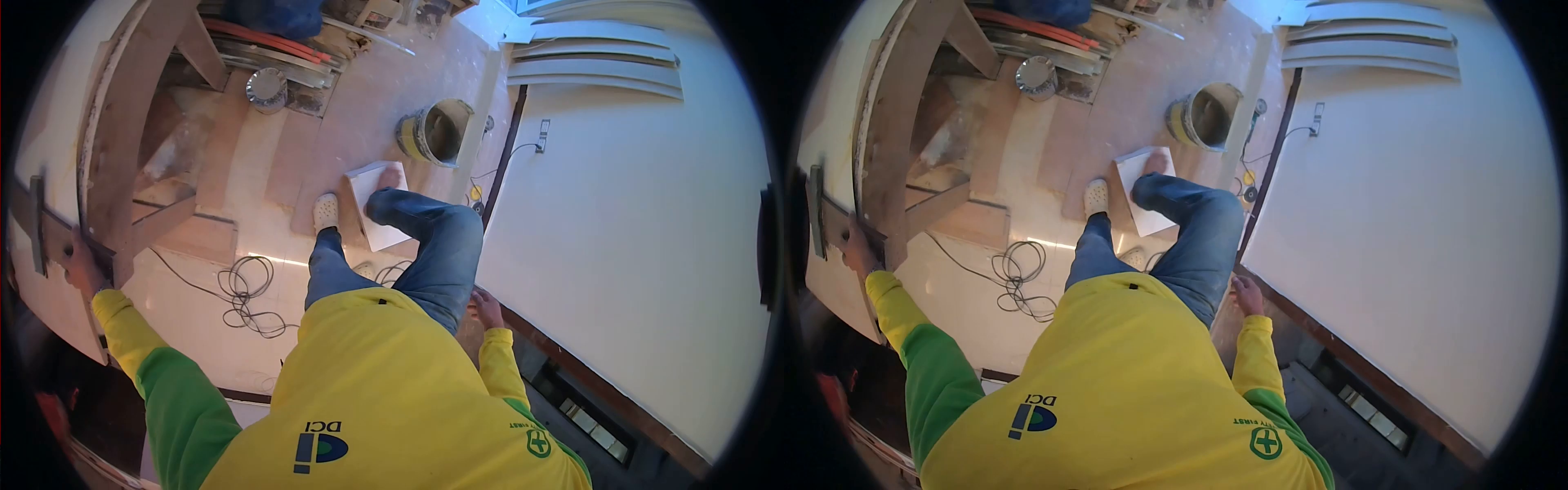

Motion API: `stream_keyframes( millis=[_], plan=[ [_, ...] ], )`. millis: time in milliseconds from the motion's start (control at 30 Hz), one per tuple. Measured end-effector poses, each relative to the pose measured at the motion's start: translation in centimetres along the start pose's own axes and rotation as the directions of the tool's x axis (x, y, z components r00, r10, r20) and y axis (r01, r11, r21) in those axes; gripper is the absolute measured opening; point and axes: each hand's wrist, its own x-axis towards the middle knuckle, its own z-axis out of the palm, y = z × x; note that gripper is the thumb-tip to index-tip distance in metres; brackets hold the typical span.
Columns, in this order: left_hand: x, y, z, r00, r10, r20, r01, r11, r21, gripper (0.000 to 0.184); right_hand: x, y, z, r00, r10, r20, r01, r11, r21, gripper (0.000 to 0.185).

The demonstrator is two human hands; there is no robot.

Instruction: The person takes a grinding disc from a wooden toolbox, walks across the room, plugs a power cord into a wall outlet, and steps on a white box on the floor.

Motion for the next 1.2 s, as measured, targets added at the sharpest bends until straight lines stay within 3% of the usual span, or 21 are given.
stream_keyframes(
  millis=[367, 800, 900, 1067, 1200],
  plan=[
    [-0.2, 0.3, -0.3, 1.0, -0.011, 0.028, 0.011, 1.0, -0.012, 0.099, -2.5, 5.9, -0.9, 0.974, 0.221, 0.048, -0.22, 0.975, -0.032, 0.042],
    [-0.7, 0.6, -0.5, 0.997, -0.023, 0.079, 0.029, 0.996, -0.083, 0.097, -1.0, 6.6, -1.0, 0.972, 0.228, 0.062, -0.227, 0.973, -0.029, 0.04],
    [-2.0, 1.3, -1.5, 0.999, 0.026, 0.045, -0.024, 0.999, -0.044, 0.095, 0.6, 4.1, -2.5, 0.984, 0.179, -0.009, -0.18, 0.983, -0.039, 0.04],
    [-2.5, 1.9, -1.5, 0.997, 0.015, 0.071, -0.007, 0.993, -0.115, 0.093, 2.1, -1.2, -3.7, 0.993, -0.086, -0.082, 0.083, 0.996, -0.039, 0.04],
    [-2.7, 2.0, -1.7, 0.994, -0.02, 0.105, 0.038, 0.985, -0.167, 0.093, 1.5, -4.5, -2.4, 0.995, -0.095, -0.04, 0.093, 0.994, -0.054, 0.042]
  ],
)
